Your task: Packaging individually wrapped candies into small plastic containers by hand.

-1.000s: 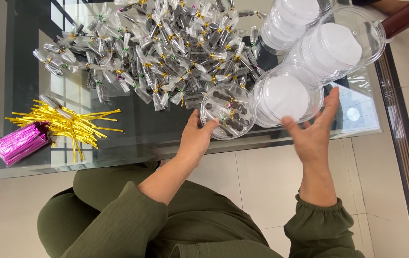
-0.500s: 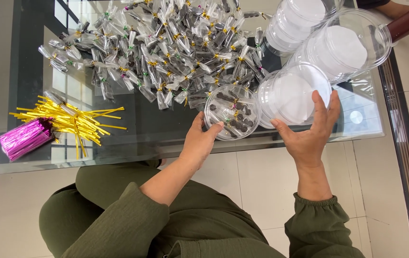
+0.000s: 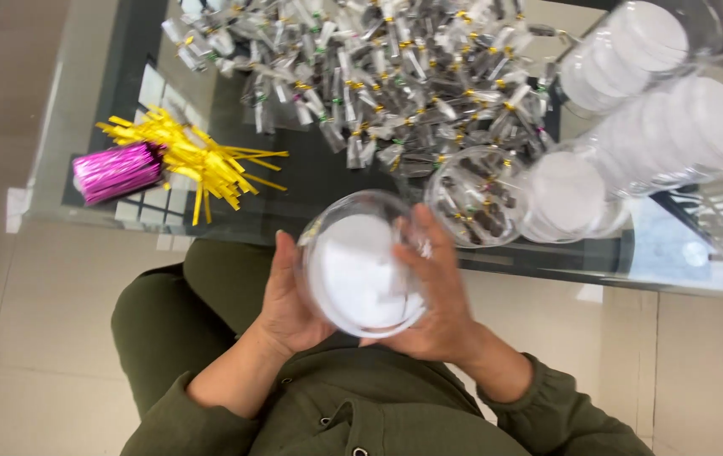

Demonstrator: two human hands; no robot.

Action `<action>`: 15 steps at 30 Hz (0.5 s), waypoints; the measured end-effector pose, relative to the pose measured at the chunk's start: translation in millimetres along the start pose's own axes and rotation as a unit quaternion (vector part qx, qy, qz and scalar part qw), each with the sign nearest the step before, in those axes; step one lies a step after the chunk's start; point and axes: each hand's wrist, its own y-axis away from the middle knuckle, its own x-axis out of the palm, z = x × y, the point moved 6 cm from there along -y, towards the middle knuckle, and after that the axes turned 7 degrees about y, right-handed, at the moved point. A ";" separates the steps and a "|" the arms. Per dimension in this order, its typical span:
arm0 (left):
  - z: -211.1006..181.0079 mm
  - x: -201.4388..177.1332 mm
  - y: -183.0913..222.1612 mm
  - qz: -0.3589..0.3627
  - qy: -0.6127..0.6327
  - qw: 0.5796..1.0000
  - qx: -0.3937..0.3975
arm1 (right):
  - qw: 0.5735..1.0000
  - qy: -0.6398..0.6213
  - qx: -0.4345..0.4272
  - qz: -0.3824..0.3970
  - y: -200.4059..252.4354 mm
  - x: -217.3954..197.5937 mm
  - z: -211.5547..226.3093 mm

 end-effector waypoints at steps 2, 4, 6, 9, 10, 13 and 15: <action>-10.9 7.4 22.2 0.019 0.041 0.998 0.052 | 0.994 -0.097 -0.013 0.037 -0.6 35.3 8.4; -17.9 10.4 43.5 -0.128 0.062 0.983 0.114 | 0.982 -0.156 0.055 0.093 0.9 65.7 9.0; -21.1 -19.2 55.2 -0.121 0.035 0.981 0.149 | 0.978 -0.154 0.071 0.124 -7.5 79.2 18.6; -25.6 -59.7 69.0 -0.134 0.001 0.975 0.175 | 0.969 -0.131 0.119 0.174 -11.7 101.8 33.3; -28.3 -73.0 71.4 -0.154 -0.011 0.973 0.169 | 0.964 -0.115 0.148 0.189 -13.5 109.7 36.4; -35.6 -65.1 80.7 -0.147 0.004 0.973 0.177 | 0.971 -0.095 0.117 0.187 -15.2 121.3 41.9; -39.2 -57.4 86.9 -0.137 0.027 0.973 0.184 | 0.975 -0.082 0.080 0.191 -19.0 126.4 45.9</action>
